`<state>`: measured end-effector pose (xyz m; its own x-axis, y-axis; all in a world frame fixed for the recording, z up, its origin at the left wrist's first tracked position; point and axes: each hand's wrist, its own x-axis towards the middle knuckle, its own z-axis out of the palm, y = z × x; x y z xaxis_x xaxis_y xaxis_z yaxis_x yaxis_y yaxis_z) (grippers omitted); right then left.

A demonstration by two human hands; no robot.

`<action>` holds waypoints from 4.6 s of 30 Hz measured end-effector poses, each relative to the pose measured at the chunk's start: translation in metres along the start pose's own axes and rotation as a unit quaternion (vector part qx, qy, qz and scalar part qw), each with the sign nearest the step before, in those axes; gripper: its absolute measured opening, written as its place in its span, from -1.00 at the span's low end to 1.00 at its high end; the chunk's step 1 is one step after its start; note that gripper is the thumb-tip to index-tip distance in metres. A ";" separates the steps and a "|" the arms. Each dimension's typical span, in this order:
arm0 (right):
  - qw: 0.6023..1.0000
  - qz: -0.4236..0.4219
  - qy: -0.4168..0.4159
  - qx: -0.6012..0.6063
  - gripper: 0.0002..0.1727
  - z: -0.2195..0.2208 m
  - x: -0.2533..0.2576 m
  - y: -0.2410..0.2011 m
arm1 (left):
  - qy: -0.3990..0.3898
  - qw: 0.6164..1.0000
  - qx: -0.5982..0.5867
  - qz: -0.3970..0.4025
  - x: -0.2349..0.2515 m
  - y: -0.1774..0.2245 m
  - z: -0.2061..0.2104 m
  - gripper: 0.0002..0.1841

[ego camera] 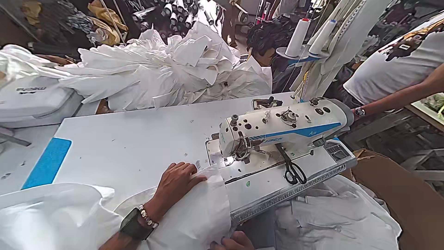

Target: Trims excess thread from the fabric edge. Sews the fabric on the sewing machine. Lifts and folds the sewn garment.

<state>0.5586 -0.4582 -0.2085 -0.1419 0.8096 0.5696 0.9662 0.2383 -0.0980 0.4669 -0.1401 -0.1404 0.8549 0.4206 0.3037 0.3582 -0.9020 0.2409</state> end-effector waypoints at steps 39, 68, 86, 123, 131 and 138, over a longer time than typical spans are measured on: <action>0.914 0.393 0.096 -0.008 -0.84 -0.037 0.116 0.052 | 0.032 0.985 -0.167 -0.026 -0.006 0.114 -0.009 -0.79; 0.927 0.357 0.066 -0.093 -0.84 -0.038 0.128 0.053 | -0.060 0.971 -0.218 -0.080 0.007 0.107 -0.029 -0.74; 0.916 0.393 0.040 -0.077 -0.81 -0.012 0.127 0.071 | -0.079 0.969 -0.207 -0.108 0.043 0.085 -0.005 -0.80; 0.797 0.540 -0.058 -0.263 -0.59 -0.159 0.064 0.246 | 0.005 0.986 -0.008 0.167 0.048 0.047 0.015 -0.61; 0.806 0.521 -0.068 -0.273 -0.55 -0.123 0.038 0.241 | -0.009 0.981 -0.035 0.189 0.043 0.046 0.017 -0.59; 0.871 0.477 0.084 -0.085 -0.61 -0.104 0.068 0.168 | -0.009 0.984 -0.025 0.174 0.043 0.046 0.017 -0.58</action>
<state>0.7341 -0.4191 -0.1018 0.7630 0.5015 0.4080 0.6464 -0.5945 -0.4782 0.5265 -0.1657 -0.1322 0.9295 0.0844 0.3591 0.0238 -0.9851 0.1701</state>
